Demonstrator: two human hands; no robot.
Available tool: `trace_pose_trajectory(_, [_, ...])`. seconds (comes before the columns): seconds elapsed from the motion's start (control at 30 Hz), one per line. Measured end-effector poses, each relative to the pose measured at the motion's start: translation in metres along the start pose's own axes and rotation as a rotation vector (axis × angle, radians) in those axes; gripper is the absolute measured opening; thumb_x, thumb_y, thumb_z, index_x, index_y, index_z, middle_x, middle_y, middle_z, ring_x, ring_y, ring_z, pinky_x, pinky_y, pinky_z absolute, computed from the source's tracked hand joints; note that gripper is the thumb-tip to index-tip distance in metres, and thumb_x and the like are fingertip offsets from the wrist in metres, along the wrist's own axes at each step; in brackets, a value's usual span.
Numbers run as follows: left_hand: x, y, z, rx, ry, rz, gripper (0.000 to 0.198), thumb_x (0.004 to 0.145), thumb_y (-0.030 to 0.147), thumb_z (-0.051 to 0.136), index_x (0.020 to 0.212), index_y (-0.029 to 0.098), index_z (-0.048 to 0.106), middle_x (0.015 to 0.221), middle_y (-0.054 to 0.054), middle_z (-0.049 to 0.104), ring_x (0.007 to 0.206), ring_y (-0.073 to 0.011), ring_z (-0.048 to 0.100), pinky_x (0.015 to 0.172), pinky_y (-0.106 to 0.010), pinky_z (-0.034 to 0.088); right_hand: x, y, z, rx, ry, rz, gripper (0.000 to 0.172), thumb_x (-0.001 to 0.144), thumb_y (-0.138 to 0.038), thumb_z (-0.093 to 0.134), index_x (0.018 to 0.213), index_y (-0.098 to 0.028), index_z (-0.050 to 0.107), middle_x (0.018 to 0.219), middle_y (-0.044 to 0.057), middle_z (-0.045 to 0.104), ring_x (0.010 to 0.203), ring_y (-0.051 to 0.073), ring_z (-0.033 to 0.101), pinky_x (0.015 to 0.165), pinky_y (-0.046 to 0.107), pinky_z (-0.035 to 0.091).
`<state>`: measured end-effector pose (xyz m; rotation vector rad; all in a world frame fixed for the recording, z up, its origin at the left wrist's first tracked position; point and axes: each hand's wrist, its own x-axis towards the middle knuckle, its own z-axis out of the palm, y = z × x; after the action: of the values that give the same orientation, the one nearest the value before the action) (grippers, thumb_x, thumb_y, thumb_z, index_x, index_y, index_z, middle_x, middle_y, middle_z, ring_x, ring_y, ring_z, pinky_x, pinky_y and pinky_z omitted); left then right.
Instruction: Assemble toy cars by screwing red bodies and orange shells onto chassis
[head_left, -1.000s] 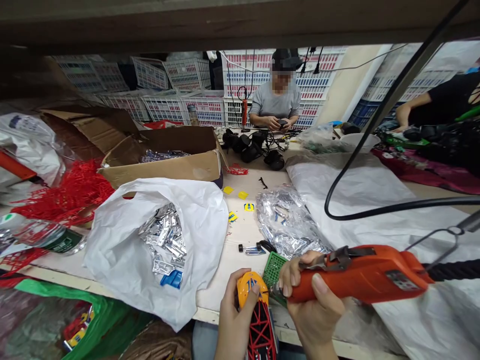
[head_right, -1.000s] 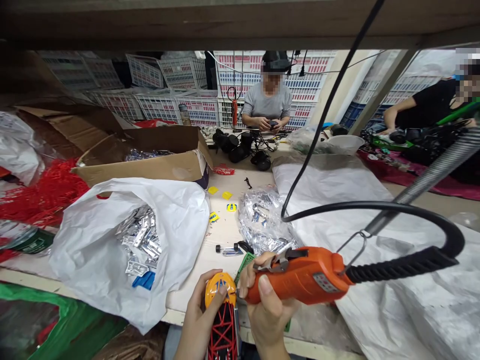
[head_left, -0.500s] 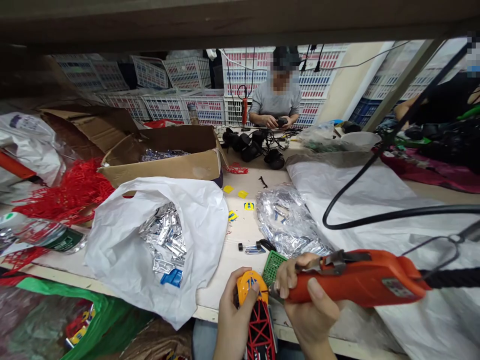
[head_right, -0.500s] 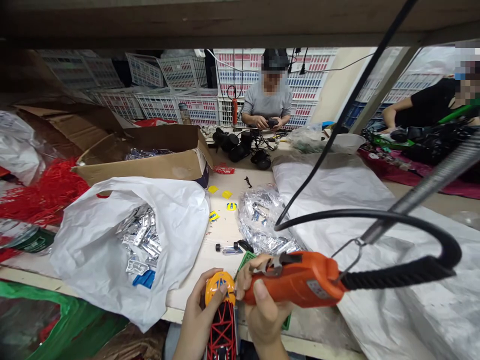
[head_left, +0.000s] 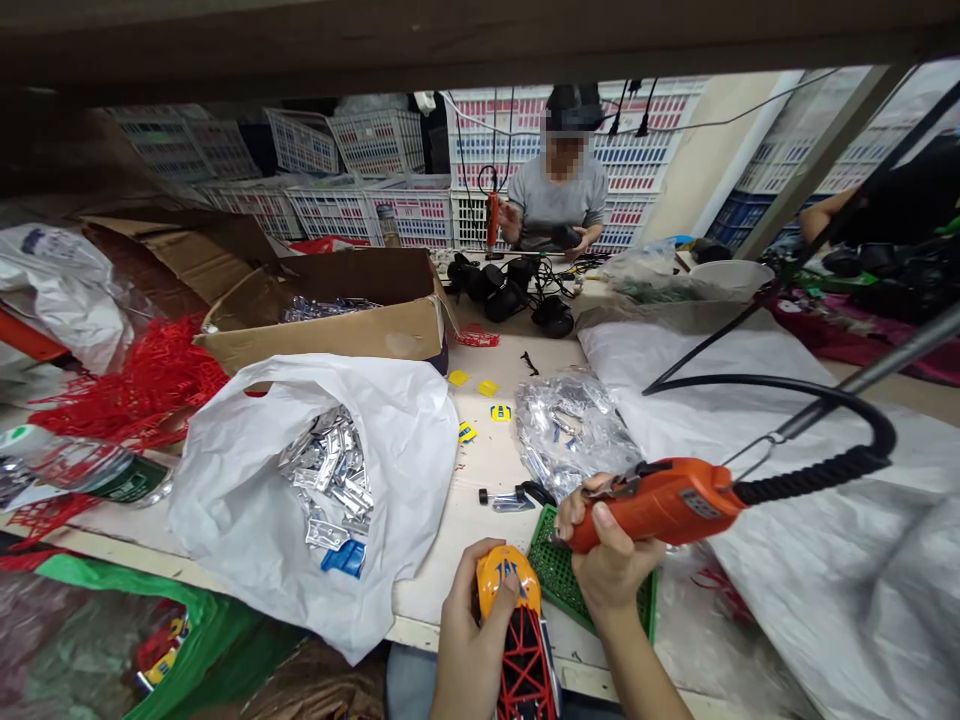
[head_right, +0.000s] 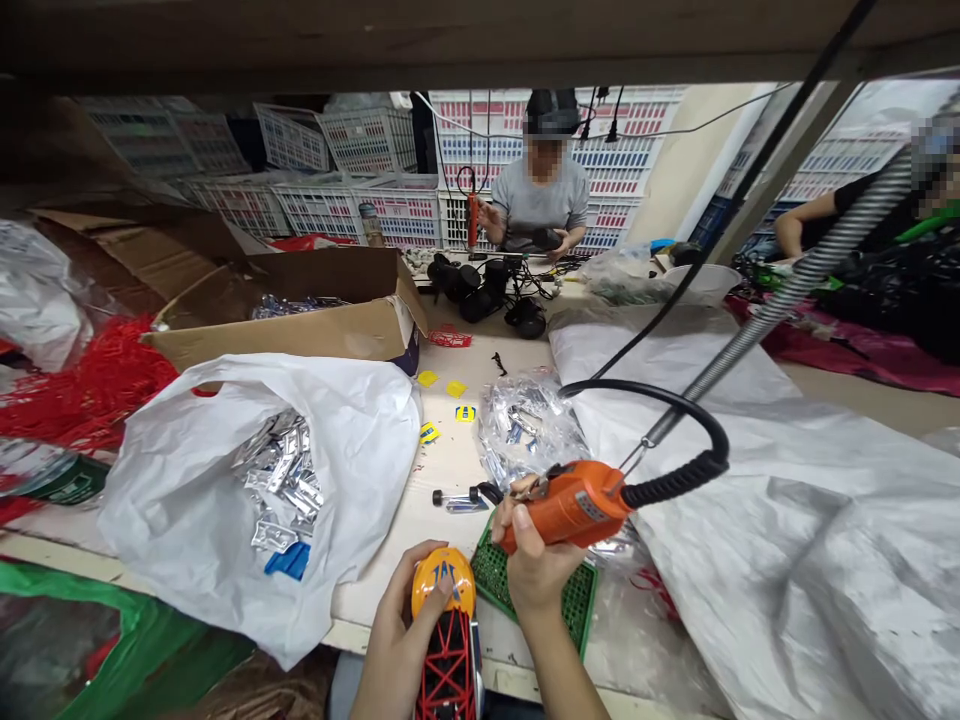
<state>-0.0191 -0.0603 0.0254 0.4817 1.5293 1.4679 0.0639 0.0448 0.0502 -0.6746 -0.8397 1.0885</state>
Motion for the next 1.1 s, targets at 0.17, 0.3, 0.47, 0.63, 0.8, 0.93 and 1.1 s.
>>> trace_pose_trajectory(0.17, [-0.003,0.003,0.002,-0.021,-0.010,0.017,0.032,0.079,0.041,0.068,0.105,0.022,0.069,0.090,-0.003,0.079,0.075,-0.0235,0.073,0.071,-0.032,0.058,-0.002,0.001,0.002,-0.013,-0.013,0.014,0.030,0.073,-0.041,0.075,0.086,-0.021,0.057,0.050,-0.008,0.054,0.033,0.011,0.045,0.034,0.023,0.034])
trace_pose_trajectory(0.3, [-0.006,0.005,0.002,-0.036,-0.063,0.032,0.031,0.081,0.039,0.064,0.108,0.024,0.067,0.088,-0.002,0.078,0.069,-0.0226,0.072,0.068,-0.033,0.058,-0.003,0.002,0.003,-0.009,0.000,0.012,0.030,0.073,-0.039,0.074,0.090,-0.020,0.058,0.049,-0.008,0.052,0.032,0.011,0.044,0.034,0.023,0.035])
trace_pose_trajectory(0.47, [-0.005,0.001,-0.001,0.016,-0.067,0.093,0.034,0.081,0.039,0.067,0.111,0.023,0.066,0.093,-0.003,0.078,0.078,-0.0229,0.071,0.076,-0.032,0.056,-0.004,-0.004,0.005,0.011,0.005,0.006,0.027,0.072,-0.034,0.075,0.089,-0.020,0.060,0.049,-0.007,0.054,0.034,0.012,0.047,0.036,0.024,0.038])
trace_pose_trajectory(0.63, [-0.001,-0.006,-0.002,0.045,-0.055,0.070,0.037,0.075,0.036,0.073,0.109,0.021,0.067,0.094,-0.003,0.075,0.084,-0.0235,0.070,0.080,-0.032,0.056,-0.008,-0.038,0.011,0.083,0.012,-0.032,0.017,0.074,-0.035,0.072,0.082,-0.022,0.065,0.052,-0.007,0.054,0.037,0.010,0.049,0.039,0.023,0.040])
trace_pose_trajectory(0.8, [0.003,-0.012,-0.003,0.025,-0.054,0.111,0.036,0.074,0.032,0.074,0.108,0.021,0.068,0.094,-0.004,0.074,0.084,-0.0230,0.069,0.080,-0.032,0.055,-0.024,-0.058,0.025,0.187,-0.103,0.018,0.017,0.080,-0.039,0.070,0.083,-0.023,0.067,0.052,-0.006,0.055,0.036,0.010,0.048,0.041,0.024,0.041])
trace_pose_trajectory(0.93, [0.005,-0.017,-0.004,0.004,-0.065,0.135,0.036,0.073,0.029,0.073,0.108,0.021,0.068,0.097,-0.004,0.074,0.089,-0.0237,0.068,0.081,-0.032,0.053,-0.036,-0.050,0.035,0.231,-0.136,0.090,0.019,0.079,-0.041,0.074,0.085,-0.024,0.069,0.054,-0.006,0.056,0.035,0.009,0.047,0.040,0.024,0.040])
trace_pose_trajectory(1.1, [0.007,-0.020,-0.004,0.011,-0.101,0.149,0.036,0.076,0.036,0.073,0.108,0.021,0.066,0.095,-0.003,0.073,0.087,-0.0233,0.068,0.077,-0.030,0.052,-0.041,-0.040,0.038,0.221,-0.147,0.099,0.018,0.080,-0.040,0.074,0.087,-0.024,0.069,0.054,-0.006,0.058,0.036,0.010,0.049,0.038,0.022,0.040])
